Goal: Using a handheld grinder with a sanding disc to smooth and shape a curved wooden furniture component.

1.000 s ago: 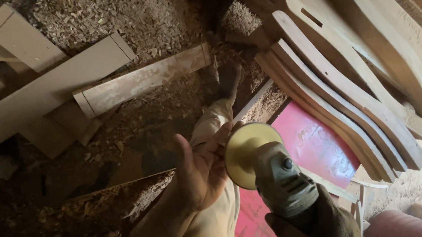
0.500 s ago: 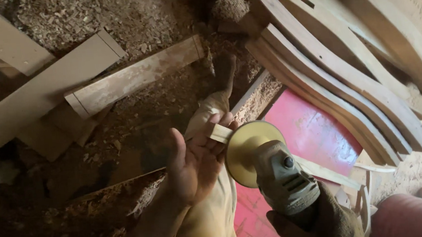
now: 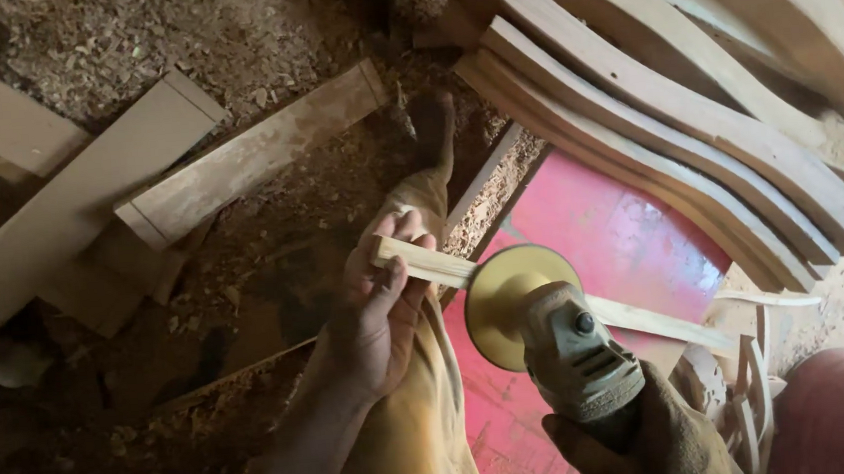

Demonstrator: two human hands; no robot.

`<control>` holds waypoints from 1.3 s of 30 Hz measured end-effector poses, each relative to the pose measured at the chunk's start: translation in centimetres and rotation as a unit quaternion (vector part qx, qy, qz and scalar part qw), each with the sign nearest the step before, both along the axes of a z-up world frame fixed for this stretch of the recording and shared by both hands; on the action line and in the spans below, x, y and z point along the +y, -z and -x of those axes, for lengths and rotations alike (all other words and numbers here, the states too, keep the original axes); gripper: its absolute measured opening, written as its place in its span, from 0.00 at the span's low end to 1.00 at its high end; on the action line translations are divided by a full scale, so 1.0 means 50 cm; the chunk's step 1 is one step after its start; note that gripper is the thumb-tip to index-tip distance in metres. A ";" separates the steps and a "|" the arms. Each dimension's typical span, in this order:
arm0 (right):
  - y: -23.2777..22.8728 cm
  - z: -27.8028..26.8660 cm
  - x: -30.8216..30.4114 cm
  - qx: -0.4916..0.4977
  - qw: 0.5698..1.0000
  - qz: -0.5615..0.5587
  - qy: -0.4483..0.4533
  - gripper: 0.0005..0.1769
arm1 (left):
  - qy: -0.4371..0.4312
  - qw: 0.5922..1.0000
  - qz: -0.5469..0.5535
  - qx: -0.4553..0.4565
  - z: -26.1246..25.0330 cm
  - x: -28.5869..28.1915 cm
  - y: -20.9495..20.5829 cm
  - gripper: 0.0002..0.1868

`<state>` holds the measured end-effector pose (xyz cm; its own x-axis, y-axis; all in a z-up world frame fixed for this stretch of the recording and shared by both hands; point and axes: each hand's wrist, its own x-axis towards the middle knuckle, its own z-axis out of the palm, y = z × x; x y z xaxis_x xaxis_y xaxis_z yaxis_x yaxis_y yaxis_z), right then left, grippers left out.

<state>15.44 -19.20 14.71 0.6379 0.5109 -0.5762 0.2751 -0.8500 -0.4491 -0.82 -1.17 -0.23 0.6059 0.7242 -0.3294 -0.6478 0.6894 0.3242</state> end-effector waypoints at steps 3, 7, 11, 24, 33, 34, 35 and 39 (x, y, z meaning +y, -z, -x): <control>0.007 -0.015 -0.027 -0.084 0.985 0.037 -0.145 0.41 | -0.015 1.000 0.000 0.011 -0.002 -0.003 0.007 0.32; 0.008 0.002 -0.021 0.004 1.000 -0.030 -0.005 0.39 | -0.025 0.999 -0.014 0.046 -0.002 -0.005 0.014 0.31; 0.017 -0.001 -0.026 0.077 0.993 -0.090 0.030 0.36 | -0.035 0.996 -0.027 0.073 0.000 -0.005 0.017 0.30; 0.041 -0.015 -0.081 0.055 0.966 -0.170 0.185 0.32 | -0.038 0.992 -0.062 0.107 0.006 0.000 0.015 0.22; 0.020 -0.062 -0.113 0.035 0.977 -0.155 0.140 0.30 | -0.019 0.988 -0.081 0.126 0.016 0.011 0.006 0.21; 0.012 -0.067 -0.110 0.017 0.986 -0.107 0.127 0.27 | -0.017 0.988 -0.080 0.133 0.018 0.011 0.010 0.21; 0.003 -0.070 -0.107 0.000 0.992 -0.059 0.114 0.24 | -0.016 0.987 -0.079 0.140 0.022 0.012 0.013 0.21; 0.035 -0.091 -0.143 0.027 0.981 -0.154 0.118 0.25 | -0.009 0.986 -0.078 0.148 0.027 0.017 0.015 0.20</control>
